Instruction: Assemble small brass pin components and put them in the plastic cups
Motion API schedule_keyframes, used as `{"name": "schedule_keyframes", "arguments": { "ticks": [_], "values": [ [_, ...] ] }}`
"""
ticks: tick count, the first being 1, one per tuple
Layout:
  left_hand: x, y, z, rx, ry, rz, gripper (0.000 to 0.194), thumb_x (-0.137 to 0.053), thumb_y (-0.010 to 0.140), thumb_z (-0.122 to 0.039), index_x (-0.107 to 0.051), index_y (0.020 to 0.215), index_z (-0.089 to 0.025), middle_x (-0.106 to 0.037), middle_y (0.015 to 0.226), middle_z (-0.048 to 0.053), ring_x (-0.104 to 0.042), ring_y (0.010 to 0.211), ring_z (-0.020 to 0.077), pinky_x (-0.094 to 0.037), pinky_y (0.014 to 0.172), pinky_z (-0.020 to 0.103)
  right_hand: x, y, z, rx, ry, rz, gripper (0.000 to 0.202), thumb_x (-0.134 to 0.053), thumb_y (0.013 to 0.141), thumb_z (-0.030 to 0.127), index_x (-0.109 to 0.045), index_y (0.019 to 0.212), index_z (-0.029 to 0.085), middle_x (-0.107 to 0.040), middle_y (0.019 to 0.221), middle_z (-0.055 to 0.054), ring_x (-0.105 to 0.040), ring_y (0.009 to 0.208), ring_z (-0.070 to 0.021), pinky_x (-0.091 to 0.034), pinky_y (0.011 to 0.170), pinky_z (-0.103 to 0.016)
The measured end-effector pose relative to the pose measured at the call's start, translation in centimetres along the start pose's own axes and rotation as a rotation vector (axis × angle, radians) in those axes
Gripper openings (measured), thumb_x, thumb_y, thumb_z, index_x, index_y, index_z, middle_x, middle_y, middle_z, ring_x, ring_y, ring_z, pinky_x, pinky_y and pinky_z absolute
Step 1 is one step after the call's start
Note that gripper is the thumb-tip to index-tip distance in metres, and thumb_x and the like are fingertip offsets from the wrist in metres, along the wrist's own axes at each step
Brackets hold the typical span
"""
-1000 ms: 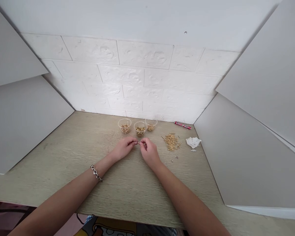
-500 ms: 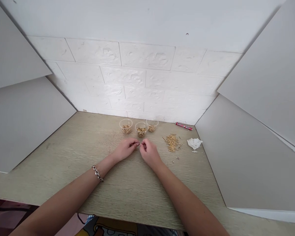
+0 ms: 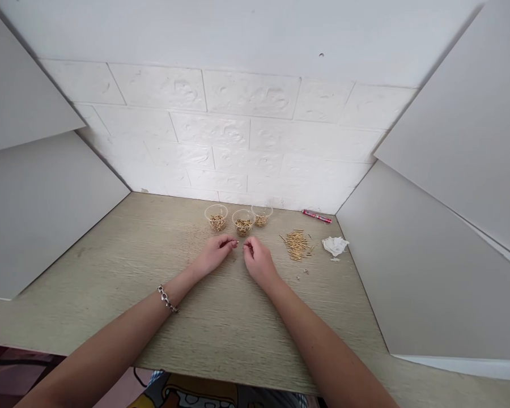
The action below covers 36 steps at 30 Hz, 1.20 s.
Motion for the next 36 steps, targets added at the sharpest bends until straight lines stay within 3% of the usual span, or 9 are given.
{"name": "schedule_keyframes", "arguments": {
  "ticks": [3, 7, 12, 16, 24, 31, 36],
  "values": [
    [0.6, 0.3, 0.5, -0.001, -0.005, -0.049, 0.022, -0.04, 0.078, -0.028, -0.059, 0.075, -0.017, -0.061, 0.072, -0.001, -0.053, 0.068, 0.0122, -0.04, 0.062, 0.022, 0.1, -0.4, 1.3, 0.093, -0.051, 0.015, 0.016, -0.04, 0.077, 0.023, -0.054, 0.084, 0.018, -0.056, 0.076, -0.002, -0.05, 0.067, -0.0133, -0.039, 0.064, -0.025],
    [1.4, 0.6, 1.7, 0.049, -0.085, -0.125, 0.023, -0.04, 0.078, -0.031, -0.057, 0.077, -0.016, -0.06, 0.072, 0.0, -0.052, 0.067, 0.0118, -0.04, 0.062, 0.022, -1.7, -1.9, 3.6, 0.276, -0.185, 0.221, 0.016, -0.051, 0.074, 0.028, -0.06, 0.084, 0.019, -0.056, 0.087, -0.004, -0.051, 0.08, -0.0156, -0.039, 0.074, -0.028],
    [1.7, 0.5, 1.8, 0.067, -0.111, -0.136, 0.023, -0.04, 0.077, -0.033, -0.057, 0.077, -0.016, -0.059, 0.072, 0.0, -0.052, 0.067, 0.012, -0.039, 0.062, 0.023, -2.4, -2.2, 3.4, 0.26, -0.214, 0.3, 0.016, -0.049, 0.076, 0.018, -0.059, 0.088, 0.017, -0.055, 0.086, -0.005, -0.051, 0.079, -0.0146, -0.04, 0.074, -0.028],
    [1.3, 0.3, 1.0, 0.035, -0.104, -0.097, 0.024, -0.042, 0.077, -0.034, -0.057, 0.073, -0.017, -0.058, 0.069, -0.001, -0.05, 0.065, 0.0122, -0.037, 0.06, 0.023, -2.6, -1.6, 2.4, 0.218, -0.187, 0.32, 0.012, -0.05, 0.075, 0.014, -0.061, 0.08, 0.018, -0.055, 0.081, -0.003, -0.051, 0.076, -0.0132, -0.04, 0.072, -0.027],
    [0.2, 0.5, 1.3, 0.093, -0.636, -0.029, 0.022, -0.05, 0.073, -0.035, -0.055, 0.072, -0.013, -0.055, 0.073, 0.0, -0.047, 0.059, 0.0072, -0.038, 0.056, 0.019, -2.9, -1.5, 2.9, 0.256, -0.253, 0.244, 0.01, -0.046, 0.076, 0.015, -0.055, 0.075, 0.017, -0.053, 0.08, -0.004, -0.048, 0.077, -0.0147, -0.038, 0.071, -0.028],
    [-2.3, -0.9, 1.2, 0.297, -0.925, 0.122, 0.022, -0.057, 0.07, -0.032, -0.054, 0.078, -0.012, -0.059, 0.081, 0.005, -0.055, 0.062, 0.0081, -0.034, 0.047, 0.016, 1.1, -1.2, 3.3, 0.21, -0.037, -0.072, 0.013, -0.039, 0.081, 0.019, -0.052, 0.081, 0.018, -0.05, 0.081, -0.003, -0.048, 0.075, -0.013, -0.04, 0.066, -0.025],
    [-3.5, -1.6, 0.7, 0.369, -1.066, 0.169, 0.018, -0.06, 0.068, -0.026, -0.053, 0.075, -0.012, -0.061, 0.079, 0.006, -0.059, 0.068, 0.0117, -0.035, 0.048, 0.015, 1.8, -1.3, 3.3, 0.206, -0.063, -0.125, 0.014, -0.041, 0.08, 0.021, -0.054, 0.08, 0.018, -0.051, 0.081, -0.004, -0.049, 0.075, -0.0135, -0.041, 0.066, -0.025]
  ]
}}
Point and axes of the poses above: each hand's wrist, its own y-axis towards the middle knuckle, its own x-axis out of the back of the hand, z = x × y, the point moved 9 cm from there along y, towards the middle knuckle
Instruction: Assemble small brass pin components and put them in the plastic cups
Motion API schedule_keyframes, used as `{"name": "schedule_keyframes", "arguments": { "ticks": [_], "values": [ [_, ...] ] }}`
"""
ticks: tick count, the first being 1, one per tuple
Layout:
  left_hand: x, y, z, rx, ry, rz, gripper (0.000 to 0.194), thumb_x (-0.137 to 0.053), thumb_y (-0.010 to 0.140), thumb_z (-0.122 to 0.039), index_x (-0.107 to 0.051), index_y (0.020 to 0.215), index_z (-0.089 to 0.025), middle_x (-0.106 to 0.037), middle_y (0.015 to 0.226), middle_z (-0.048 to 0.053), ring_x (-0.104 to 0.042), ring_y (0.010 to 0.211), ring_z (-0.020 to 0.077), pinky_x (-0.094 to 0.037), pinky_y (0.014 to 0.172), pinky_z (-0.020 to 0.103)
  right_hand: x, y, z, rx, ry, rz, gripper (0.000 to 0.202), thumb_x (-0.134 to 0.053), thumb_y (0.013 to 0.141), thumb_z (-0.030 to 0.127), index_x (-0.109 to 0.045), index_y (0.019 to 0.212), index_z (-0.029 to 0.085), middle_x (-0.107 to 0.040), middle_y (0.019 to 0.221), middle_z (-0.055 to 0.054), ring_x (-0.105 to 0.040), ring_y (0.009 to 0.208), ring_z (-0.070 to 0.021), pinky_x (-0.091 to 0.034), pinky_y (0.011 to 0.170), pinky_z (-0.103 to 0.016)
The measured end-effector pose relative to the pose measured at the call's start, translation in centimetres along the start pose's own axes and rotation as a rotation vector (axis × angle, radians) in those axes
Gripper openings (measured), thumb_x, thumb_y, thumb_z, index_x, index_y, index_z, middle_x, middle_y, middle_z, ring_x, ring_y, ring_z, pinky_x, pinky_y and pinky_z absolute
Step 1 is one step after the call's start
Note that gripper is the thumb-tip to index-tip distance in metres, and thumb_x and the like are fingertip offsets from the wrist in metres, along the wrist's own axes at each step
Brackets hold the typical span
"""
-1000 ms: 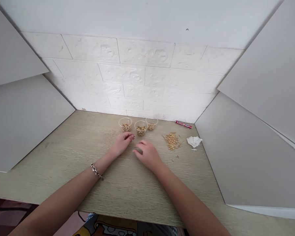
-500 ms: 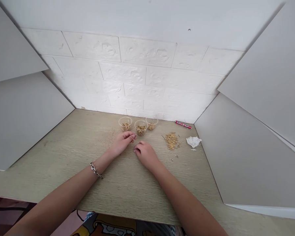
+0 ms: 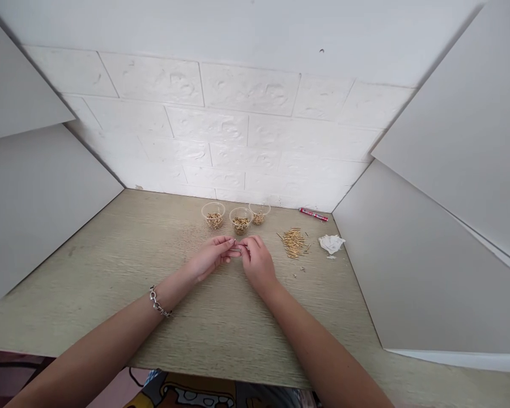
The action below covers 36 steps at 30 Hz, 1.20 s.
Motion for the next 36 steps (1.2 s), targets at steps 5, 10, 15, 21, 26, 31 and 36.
{"name": "schedule_keyframes", "arguments": {
  "ticks": [5, 10, 15, 21, 26, 31, 36],
  "values": [
    [0.1, 0.0, 0.0, -0.014, -0.042, -0.006, 0.017, -0.062, 0.067, -0.026, -0.055, 0.074, -0.012, -0.06, 0.08, 0.005, -0.056, 0.072, 0.0104, -0.037, 0.055, 0.017, 0.6, 0.2, -1.1, -0.067, -0.143, -0.065, 0.013, -0.048, 0.077, 0.028, -0.057, 0.076, 0.018, -0.056, 0.075, -0.003, -0.05, 0.069, -0.0139, -0.04, 0.063, -0.026],
    [0.0, 0.1, 0.0, -0.069, 0.145, -0.032, 0.021, -0.059, 0.069, -0.031, -0.058, 0.08, -0.013, -0.06, 0.088, 0.005, -0.052, 0.087, 0.0144, -0.036, 0.062, 0.019, 0.0, 0.5, -1.8, -0.097, -0.274, -0.011, 0.019, -0.045, 0.079, 0.027, -0.061, 0.073, 0.019, -0.059, 0.071, -0.003, -0.052, 0.064, -0.0146, -0.039, 0.061, -0.027],
    [-0.5, 0.1, -0.2, -0.11, 0.214, -0.017, 0.024, -0.055, 0.07, -0.034, -0.058, 0.083, -0.014, -0.059, 0.093, 0.005, -0.051, 0.087, 0.0153, -0.037, 0.067, 0.023, 0.3, 0.5, -1.2, -0.085, -0.216, -0.037, 0.016, -0.047, 0.077, 0.025, -0.062, 0.076, 0.019, -0.06, 0.072, -0.002, -0.051, 0.06, -0.0127, -0.04, 0.059, -0.025],
    [0.4, 0.5, -0.5, -0.104, 0.291, -0.063, 0.024, -0.053, 0.071, -0.033, -0.056, 0.085, -0.015, -0.058, 0.091, 0.005, -0.052, 0.078, 0.0125, -0.038, 0.061, 0.021, 1.2, 0.5, -0.8, -0.061, 0.011, -0.08, 0.015, -0.044, 0.077, 0.022, -0.059, 0.078, 0.017, -0.059, 0.076, -0.003, -0.052, 0.068, -0.013, -0.042, 0.061, -0.024],
    [0.2, 0.7, -0.8, -0.144, 0.338, -0.02, 0.021, -0.053, 0.07, -0.035, -0.055, 0.074, -0.014, -0.056, 0.072, 0.001, -0.047, 0.06, 0.0078, -0.037, 0.056, 0.02, 0.8, 0.5, -0.8, -0.058, 0.057, -0.041, 0.014, -0.043, 0.078, 0.021, -0.057, 0.076, 0.018, -0.058, 0.077, -0.003, -0.052, 0.071, -0.0142, -0.042, 0.064, -0.027],
    [-0.2, 0.7, -0.9, -0.161, 0.357, 0.021, 0.022, -0.053, 0.069, -0.036, -0.054, 0.072, -0.014, -0.054, 0.067, -0.001, -0.045, 0.058, 0.0071, -0.036, 0.055, 0.018, 0.9, 0.4, -0.8, -0.065, 0.07, -0.051, 0.014, -0.043, 0.078, 0.021, -0.056, 0.077, 0.018, -0.058, 0.077, -0.003, -0.052, 0.072, -0.0143, -0.041, 0.065, -0.027],
    [-0.3, 0.8, -0.8, -0.159, 0.367, 0.042, 0.022, -0.053, 0.07, -0.036, -0.054, 0.072, -0.014, -0.052, 0.064, -0.002, -0.045, 0.058, 0.0074, -0.036, 0.056, 0.019, 0.8, 0.3, -0.6, -0.054, 0.06, -0.041, 0.013, -0.042, 0.079, 0.021, -0.055, 0.076, 0.018, -0.056, 0.075, -0.002, -0.051, 0.071, -0.0138, -0.041, 0.065, -0.026]
  ]
}}
Point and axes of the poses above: each hand's wrist, its own y-axis towards the middle knuckle, its own x-axis out of the back of the hand, z = x × y, the point moved 9 cm from there along y, towards the middle knuckle
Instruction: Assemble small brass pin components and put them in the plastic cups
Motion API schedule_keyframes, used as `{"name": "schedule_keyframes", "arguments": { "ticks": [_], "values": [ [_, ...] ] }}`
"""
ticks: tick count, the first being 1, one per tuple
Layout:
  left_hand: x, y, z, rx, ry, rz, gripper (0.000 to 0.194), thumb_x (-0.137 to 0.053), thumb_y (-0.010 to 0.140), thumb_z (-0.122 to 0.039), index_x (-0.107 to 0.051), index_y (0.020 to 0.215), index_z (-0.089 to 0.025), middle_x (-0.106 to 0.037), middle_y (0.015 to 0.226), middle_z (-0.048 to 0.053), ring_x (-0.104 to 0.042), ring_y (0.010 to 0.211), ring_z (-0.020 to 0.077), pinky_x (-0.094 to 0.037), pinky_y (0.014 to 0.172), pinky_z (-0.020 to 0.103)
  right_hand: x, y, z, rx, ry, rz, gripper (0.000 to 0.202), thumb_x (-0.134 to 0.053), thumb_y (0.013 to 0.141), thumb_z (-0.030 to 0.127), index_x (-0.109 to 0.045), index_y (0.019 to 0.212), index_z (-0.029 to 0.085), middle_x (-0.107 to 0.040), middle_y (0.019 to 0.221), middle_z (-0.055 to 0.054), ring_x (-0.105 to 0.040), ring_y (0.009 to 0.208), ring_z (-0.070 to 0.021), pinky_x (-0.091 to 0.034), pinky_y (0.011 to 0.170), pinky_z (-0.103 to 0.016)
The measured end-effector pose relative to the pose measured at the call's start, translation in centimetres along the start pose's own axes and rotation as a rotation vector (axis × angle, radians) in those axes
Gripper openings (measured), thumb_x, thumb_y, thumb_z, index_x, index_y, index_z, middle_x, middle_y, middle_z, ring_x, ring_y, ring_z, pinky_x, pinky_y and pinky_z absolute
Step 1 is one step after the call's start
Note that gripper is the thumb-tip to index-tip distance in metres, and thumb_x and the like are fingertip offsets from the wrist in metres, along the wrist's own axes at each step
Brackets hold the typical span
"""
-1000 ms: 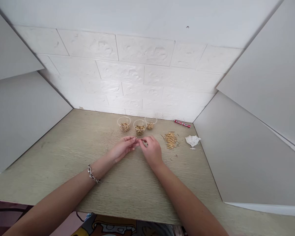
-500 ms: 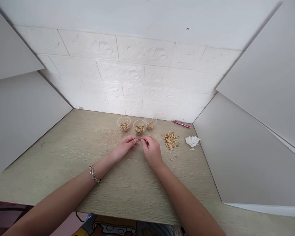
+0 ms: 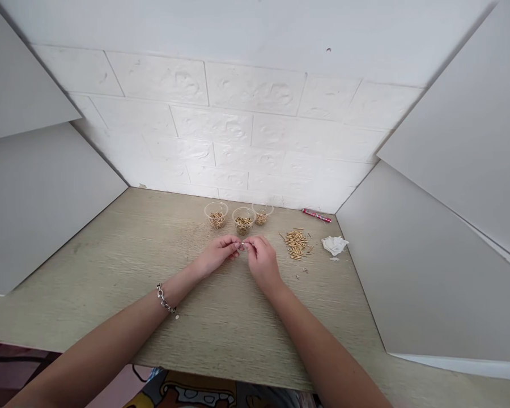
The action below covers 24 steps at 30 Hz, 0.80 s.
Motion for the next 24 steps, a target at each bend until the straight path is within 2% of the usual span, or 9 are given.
{"name": "schedule_keyframes", "arguments": {
  "ticks": [3, 9, 13, 16, 24],
  "values": [
    [0.1, 0.0, -0.2, -0.023, 0.07, 0.002, 0.021, -0.051, 0.072, -0.035, -0.055, 0.072, -0.014, -0.051, 0.063, -0.002, -0.045, 0.058, 0.0081, -0.036, 0.057, 0.019, -0.2, 0.1, 0.1, 0.024, -0.024, 0.037, 0.014, -0.042, 0.079, 0.019, -0.055, 0.075, 0.018, -0.056, 0.076, -0.002, -0.051, 0.072, -0.0135, -0.04, 0.067, -0.025],
    [0.8, -0.4, -2.0, -0.209, 0.523, -0.071, 0.015, -0.046, 0.074, -0.024, -0.059, 0.07, -0.018, -0.059, 0.07, 0.0, -0.05, 0.069, 0.0134, -0.036, 0.069, 0.024, -1.3, -0.1, -0.2, 0.098, -0.164, 0.212, 0.017, -0.038, 0.081, 0.018, -0.055, 0.081, 0.019, -0.055, 0.081, -0.004, -0.051, 0.077, -0.0151, -0.039, 0.07, -0.026],
    [0.7, -0.7, -2.7, -0.269, 0.651, -0.105, 0.017, -0.044, 0.074, -0.021, -0.061, 0.073, -0.02, -0.06, 0.073, 0.001, -0.051, 0.071, 0.015, -0.036, 0.071, 0.025, -1.8, -0.2, -0.5, 0.118, -0.251, 0.262, 0.018, -0.037, 0.081, 0.019, -0.054, 0.081, 0.019, -0.054, 0.08, -0.004, -0.05, 0.075, -0.0157, -0.038, 0.068, -0.027],
    [0.8, -0.7, -2.4, -0.227, 0.644, -0.125, 0.016, -0.045, 0.074, -0.022, -0.061, 0.07, -0.02, -0.06, 0.07, 0.0, -0.051, 0.069, 0.0148, -0.037, 0.07, 0.025, -1.8, -0.2, -0.5, 0.118, -0.257, 0.247, 0.017, -0.037, 0.081, 0.019, -0.054, 0.081, 0.019, -0.054, 0.079, -0.004, -0.05, 0.074, -0.0157, -0.039, 0.067, -0.027],
    [1.4, -0.7, -1.6, -0.163, 0.53, -0.229, 0.018, -0.044, 0.074, -0.025, -0.06, 0.07, -0.018, -0.06, 0.068, 0.0, -0.051, 0.069, 0.0147, -0.037, 0.068, 0.025, -1.1, 0.0, -0.2, 0.053, -0.092, 0.08, 0.016, -0.039, 0.08, 0.019, -0.055, 0.078, 0.018, -0.056, 0.078, -0.003, -0.051, 0.074, -0.0144, -0.04, 0.067, -0.026]
  ]
}}
Point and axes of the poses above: each hand's wrist, its own y-axis towards the middle knuckle, its own x-axis out of the back of the hand, z = x × y, the point moved 9 cm from there along y, towards the middle knuckle
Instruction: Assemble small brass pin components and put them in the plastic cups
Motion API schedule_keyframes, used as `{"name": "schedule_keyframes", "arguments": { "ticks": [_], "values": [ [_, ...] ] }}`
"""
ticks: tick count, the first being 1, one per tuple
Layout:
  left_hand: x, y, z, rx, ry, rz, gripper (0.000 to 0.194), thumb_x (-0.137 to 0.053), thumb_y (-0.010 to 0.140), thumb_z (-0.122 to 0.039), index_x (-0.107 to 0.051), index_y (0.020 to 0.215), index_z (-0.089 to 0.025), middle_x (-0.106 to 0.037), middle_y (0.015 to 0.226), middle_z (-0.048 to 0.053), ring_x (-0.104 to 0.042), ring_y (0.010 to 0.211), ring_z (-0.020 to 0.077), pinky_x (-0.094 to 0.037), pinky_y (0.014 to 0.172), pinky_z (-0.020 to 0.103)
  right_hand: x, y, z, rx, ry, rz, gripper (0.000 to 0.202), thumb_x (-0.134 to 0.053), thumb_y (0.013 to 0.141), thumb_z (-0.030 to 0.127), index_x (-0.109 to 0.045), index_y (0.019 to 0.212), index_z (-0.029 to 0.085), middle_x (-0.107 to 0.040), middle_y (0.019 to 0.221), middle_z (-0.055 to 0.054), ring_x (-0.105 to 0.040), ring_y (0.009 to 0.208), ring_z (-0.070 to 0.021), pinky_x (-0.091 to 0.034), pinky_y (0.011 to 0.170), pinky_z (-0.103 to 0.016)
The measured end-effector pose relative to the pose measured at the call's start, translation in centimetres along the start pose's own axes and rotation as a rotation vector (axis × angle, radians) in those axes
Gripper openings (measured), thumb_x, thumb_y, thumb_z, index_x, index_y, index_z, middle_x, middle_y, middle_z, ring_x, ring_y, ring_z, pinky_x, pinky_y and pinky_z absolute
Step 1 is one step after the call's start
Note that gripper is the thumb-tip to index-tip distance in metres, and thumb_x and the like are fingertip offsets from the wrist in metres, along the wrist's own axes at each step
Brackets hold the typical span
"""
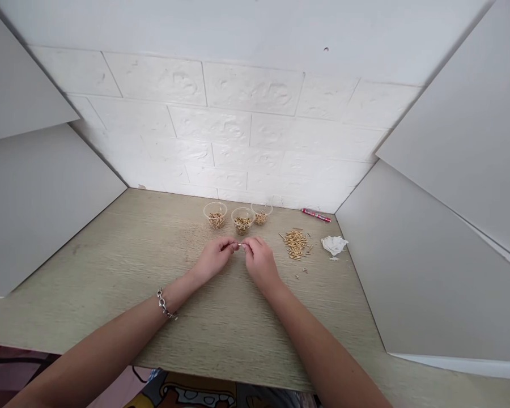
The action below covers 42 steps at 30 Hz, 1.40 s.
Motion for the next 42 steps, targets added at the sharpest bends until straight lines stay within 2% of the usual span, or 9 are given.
{"name": "schedule_keyframes", "arguments": {
  "ticks": [6, 19, 26, 38, 42],
  "values": [
    [0.2, -0.1, -0.5, -0.036, 0.051, -0.009, 0.019, -0.043, 0.074, -0.024, -0.059, 0.066, -0.018, -0.059, 0.065, 0.001, -0.049, 0.066, 0.0147, -0.036, 0.067, 0.026, -0.3, -0.1, 0.0, 0.009, -0.016, 0.006, 0.016, -0.039, 0.079, 0.017, -0.055, 0.078, 0.018, -0.057, 0.078, -0.004, -0.051, 0.074, -0.0151, -0.041, 0.067, -0.027],
    [0.5, -0.6, -2.4, -0.285, 0.24, -0.038, 0.021, -0.04, 0.079, -0.022, -0.06, 0.077, -0.018, -0.056, 0.073, 0.006, -0.048, 0.071, 0.0166, -0.034, 0.068, 0.026, -0.3, -0.1, 0.4, 0.032, -0.039, -0.002, 0.017, -0.038, 0.079, 0.016, -0.055, 0.078, 0.017, -0.056, 0.077, -0.004, -0.051, 0.073, -0.015, -0.041, 0.068, -0.027],
    [0.7, -0.7, -3.0, -0.32, 0.303, -0.06, 0.022, -0.038, 0.081, -0.022, -0.059, 0.077, -0.018, -0.056, 0.072, 0.005, -0.049, 0.07, 0.0151, -0.034, 0.066, 0.025, 0.2, -0.2, 0.0, -0.06, 0.01, -0.079, 0.015, -0.041, 0.079, 0.019, -0.055, 0.076, 0.018, -0.057, 0.074, -0.003, -0.051, 0.07, -0.0143, -0.04, 0.064, -0.026],
    [0.2, -1.2, -3.9, -0.434, 0.533, -0.039, 0.021, -0.036, 0.082, -0.017, -0.057, 0.082, -0.015, -0.056, 0.077, 0.006, -0.05, 0.075, 0.0152, -0.037, 0.07, 0.027, 0.0, -0.2, 0.5, 0.011, -0.037, -0.046, 0.015, -0.039, 0.08, 0.018, -0.054, 0.078, 0.017, -0.056, 0.077, -0.004, -0.051, 0.074, -0.0139, -0.04, 0.068, -0.026],
    [0.1, -1.3, -3.9, -0.42, 0.485, -0.027, 0.02, -0.037, 0.082, -0.018, -0.057, 0.081, -0.015, -0.057, 0.077, 0.005, -0.05, 0.074, 0.0134, -0.038, 0.069, 0.025, 0.1, -0.2, 1.3, 0.061, -0.022, -0.028, 0.015, -0.038, 0.081, 0.018, -0.053, 0.079, 0.018, -0.055, 0.078, -0.004, -0.05, 0.075, -0.0137, -0.039, 0.069, -0.025]
  ]
}}
Point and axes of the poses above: each hand's wrist, its own y-axis towards the middle knuckle, its own x-axis out of the back of the hand, z = x × y, the point moved 9 cm from there along y, towards the middle knuckle
